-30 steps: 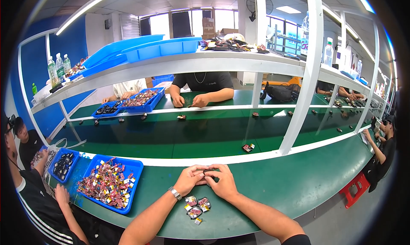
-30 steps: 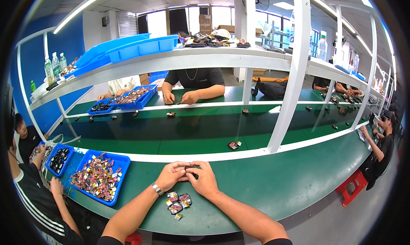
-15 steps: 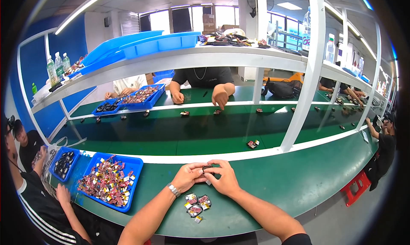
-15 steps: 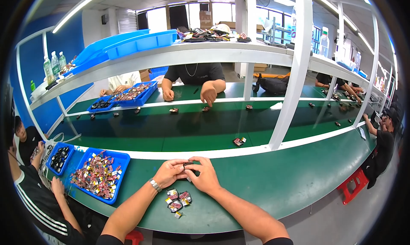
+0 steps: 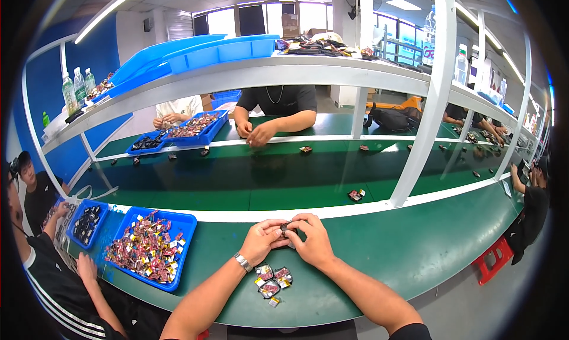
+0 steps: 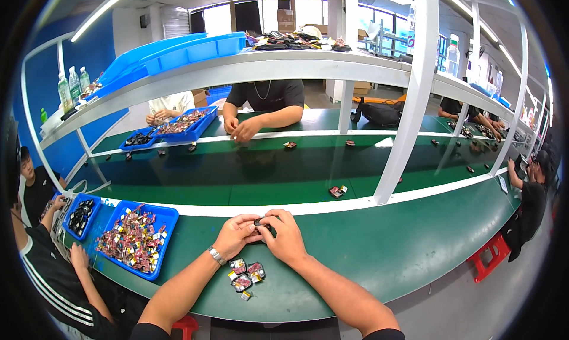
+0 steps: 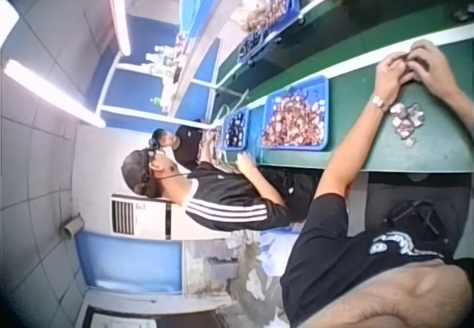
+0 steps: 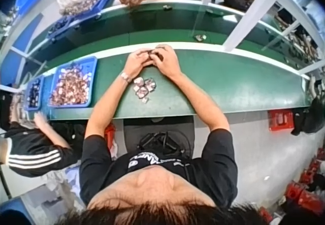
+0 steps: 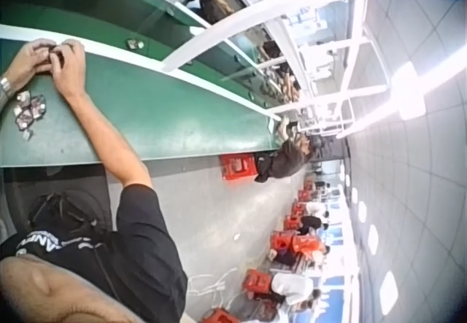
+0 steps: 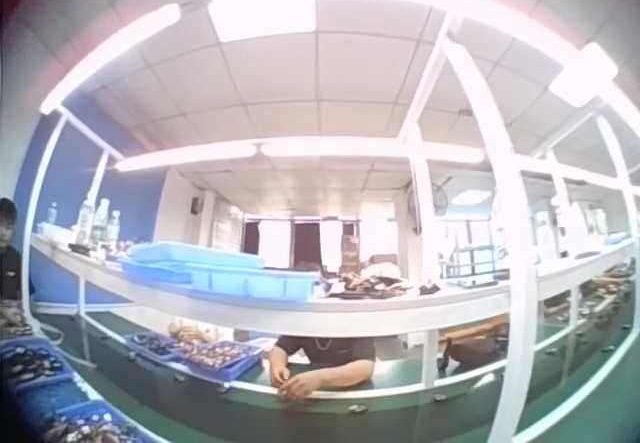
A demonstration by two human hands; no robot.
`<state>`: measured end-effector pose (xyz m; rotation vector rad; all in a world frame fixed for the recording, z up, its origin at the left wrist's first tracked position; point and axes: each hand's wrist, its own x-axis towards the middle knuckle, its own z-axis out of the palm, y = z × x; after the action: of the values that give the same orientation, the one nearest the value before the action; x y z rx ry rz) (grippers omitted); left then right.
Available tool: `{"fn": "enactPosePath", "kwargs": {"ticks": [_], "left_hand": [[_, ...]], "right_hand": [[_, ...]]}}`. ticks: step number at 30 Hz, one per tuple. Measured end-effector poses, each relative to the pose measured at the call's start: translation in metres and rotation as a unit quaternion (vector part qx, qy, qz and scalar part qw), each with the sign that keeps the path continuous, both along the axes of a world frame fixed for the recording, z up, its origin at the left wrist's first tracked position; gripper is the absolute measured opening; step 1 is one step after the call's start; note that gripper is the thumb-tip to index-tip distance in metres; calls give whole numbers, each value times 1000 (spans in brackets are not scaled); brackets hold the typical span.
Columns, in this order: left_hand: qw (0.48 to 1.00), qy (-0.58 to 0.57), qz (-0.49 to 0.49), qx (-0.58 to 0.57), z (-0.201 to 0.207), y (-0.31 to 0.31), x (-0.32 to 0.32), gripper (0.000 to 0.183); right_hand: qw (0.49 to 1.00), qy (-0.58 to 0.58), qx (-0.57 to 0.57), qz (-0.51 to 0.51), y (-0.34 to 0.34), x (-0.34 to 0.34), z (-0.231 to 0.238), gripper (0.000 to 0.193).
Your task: Assembling small electronic components on a factory production line.
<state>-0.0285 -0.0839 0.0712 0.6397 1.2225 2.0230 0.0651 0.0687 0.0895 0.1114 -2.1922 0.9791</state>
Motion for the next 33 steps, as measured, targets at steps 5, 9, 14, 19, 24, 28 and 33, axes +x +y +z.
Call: {"fn": "enactPosePath", "kwargs": {"ticks": [5, 9, 14, 19, 24, 28, 33], "left_hand": [[1000, -1, 10, -24, 0, 1, 0, 30], [1000, -2, 13, -19, 0, -1, -1, 30], [1000, -13, 5, -12, -1, -1, -1, 29], [999, -14, 17, -24, 0, -1, 1, 27], [999, -13, 15, -30, 3, 4, 6, 26], [998, -11, 41, -46, 2, 3, 5, 25], [997, -13, 70, -42, -2, 3, 1, 27]], "right_hand": [[999, 40, 3, -11, -1, -7, -6, 12], [995, 65, 69, -33, -2, -6, -3, 14], [993, 64, 94, -37, -5, -1, -2, 17], [992, 68, 95, -46, -8, -2, -4, 17], [989, 82, 101, -64, -5, -3, -7, 15], [986, 76, 127, -72, -9, -4, -8, 15], [987, 80, 131, -48, -8, -5, -12, 23]]}}
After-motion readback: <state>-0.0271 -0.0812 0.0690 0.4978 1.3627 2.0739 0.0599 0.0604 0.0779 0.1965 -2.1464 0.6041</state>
